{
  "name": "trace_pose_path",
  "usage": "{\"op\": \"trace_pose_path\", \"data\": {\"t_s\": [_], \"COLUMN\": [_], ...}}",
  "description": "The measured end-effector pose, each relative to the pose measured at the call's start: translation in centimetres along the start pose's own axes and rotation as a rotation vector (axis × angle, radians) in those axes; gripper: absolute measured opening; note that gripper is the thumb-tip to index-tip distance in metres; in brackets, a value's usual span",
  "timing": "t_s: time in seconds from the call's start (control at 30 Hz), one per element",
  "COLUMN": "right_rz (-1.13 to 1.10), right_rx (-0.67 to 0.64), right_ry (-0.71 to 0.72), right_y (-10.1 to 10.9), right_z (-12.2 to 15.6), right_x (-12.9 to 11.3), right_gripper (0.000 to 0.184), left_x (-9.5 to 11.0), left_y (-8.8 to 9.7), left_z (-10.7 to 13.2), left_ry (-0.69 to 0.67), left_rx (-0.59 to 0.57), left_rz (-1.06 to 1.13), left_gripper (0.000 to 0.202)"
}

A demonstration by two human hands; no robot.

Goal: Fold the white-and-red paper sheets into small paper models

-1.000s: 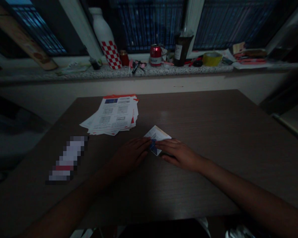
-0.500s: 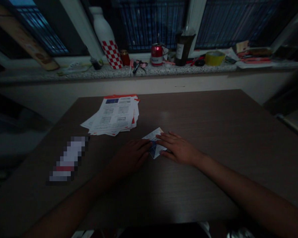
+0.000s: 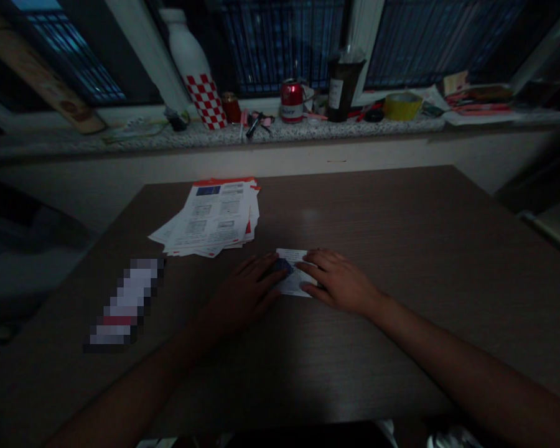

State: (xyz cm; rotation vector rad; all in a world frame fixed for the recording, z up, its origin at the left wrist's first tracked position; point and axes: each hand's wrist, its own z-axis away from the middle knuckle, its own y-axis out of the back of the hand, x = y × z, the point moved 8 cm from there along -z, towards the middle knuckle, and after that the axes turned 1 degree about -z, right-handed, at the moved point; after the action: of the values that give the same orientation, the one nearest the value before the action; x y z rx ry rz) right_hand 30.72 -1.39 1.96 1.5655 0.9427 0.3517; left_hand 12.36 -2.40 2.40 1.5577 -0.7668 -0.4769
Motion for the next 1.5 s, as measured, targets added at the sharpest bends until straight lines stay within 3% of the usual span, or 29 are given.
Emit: {"op": "trace_pose_path", "data": {"t_s": [0.47, 0.73, 0.97, 1.33, 1.5], "right_rz": [-0.076, -0.167, -0.209, -0.203, -0.228], "right_rx": [-0.010, 0.045, 0.174, 0.203, 0.183], "right_ry": [0.018, 0.003, -0.034, -0.057, -0.034], "right_y": [-0.9, -0.1, 0.2, 0.2, 0.2], "right_z": [0.5, -0.1, -0.2, -0.3, -0.4], "right_x": [-0.2, 0.1, 1.1, 2.0, 2.3], "right_gripper": [0.061, 0.045, 0.039, 0.035, 0.033], "left_x": [-0.1, -0.3, -0.8, -1.7, -2.4], "left_y": [0.1, -0.1, -0.3, 1.0, 0.4], "left_z": [0.1, -0.1, -0.6, -2.4, -3.9], "left_ry": [0.014, -0.004, 0.020, 0.052, 0.049], "left_rx": [0.026, 0.064, 0.081, 0.031, 0.041], "left_rz": [0.025, 0.089, 0.149, 0.219, 0.241], "left_gripper": [0.045, 0.044, 0.036, 0.036, 0.041]}}
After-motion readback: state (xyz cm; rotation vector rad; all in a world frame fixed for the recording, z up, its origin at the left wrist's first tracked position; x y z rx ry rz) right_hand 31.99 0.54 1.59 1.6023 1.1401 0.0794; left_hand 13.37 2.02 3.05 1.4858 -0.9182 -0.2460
